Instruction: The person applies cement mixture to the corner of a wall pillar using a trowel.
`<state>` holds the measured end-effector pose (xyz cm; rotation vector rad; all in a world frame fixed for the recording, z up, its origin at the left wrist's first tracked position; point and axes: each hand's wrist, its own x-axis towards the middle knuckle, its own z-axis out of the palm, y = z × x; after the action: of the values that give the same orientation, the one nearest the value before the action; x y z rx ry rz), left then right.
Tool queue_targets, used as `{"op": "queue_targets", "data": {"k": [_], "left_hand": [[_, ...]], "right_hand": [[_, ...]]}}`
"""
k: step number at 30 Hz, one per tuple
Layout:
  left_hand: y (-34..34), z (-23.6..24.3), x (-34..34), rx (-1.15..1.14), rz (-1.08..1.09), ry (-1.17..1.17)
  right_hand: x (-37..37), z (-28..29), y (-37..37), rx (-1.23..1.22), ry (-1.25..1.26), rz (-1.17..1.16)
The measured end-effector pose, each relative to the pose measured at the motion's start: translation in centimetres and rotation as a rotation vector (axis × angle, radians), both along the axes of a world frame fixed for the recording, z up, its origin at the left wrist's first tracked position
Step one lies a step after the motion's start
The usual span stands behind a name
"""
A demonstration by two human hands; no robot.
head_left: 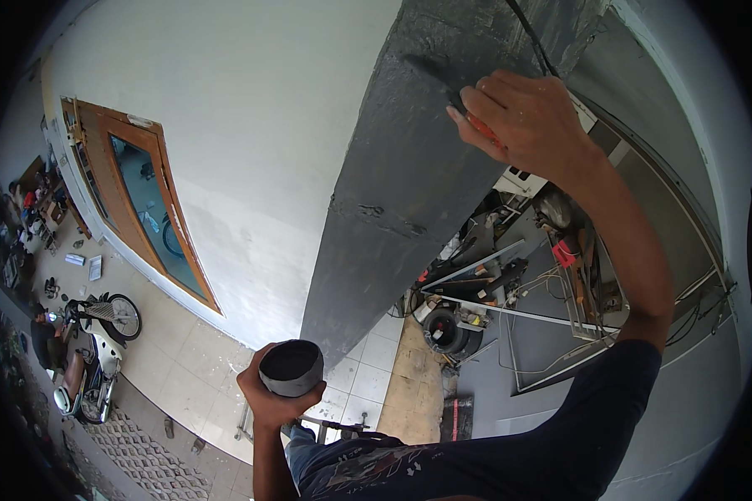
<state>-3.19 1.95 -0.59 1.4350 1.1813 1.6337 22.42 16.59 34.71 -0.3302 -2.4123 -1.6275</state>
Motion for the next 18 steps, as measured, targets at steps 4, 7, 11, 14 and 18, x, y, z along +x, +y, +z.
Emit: {"op": "queue_targets", "data": {"k": [4, 7, 11, 14, 18], "left_hand": [[0.3, -0.1, 0.2, 0.009, -0.015, 0.035], [0.2, -0.3, 0.4, 0.001, -0.015, 0.029], [-0.1, -0.5, 0.5, -0.028, -0.027, -0.003], [0.0, -0.3, 0.3, -0.033, -0.026, -0.01], [0.3, 0.2, 0.5, -0.022, 0.0, 0.002]], "right_hand": [[1.8, 0.4, -0.1, 0.005, 0.044, 0.005], [2.8, -1.1, -0.3, 0.016, 0.047, 0.003], [4.3, -6.6, -1.5, -0.043, 0.023, -0.007], [5.4, -8.0, -3.0, -0.024, 0.054, 0.001], [7.0, -4.1, -4.6, 0.03, 0.144, -0.109]]}}
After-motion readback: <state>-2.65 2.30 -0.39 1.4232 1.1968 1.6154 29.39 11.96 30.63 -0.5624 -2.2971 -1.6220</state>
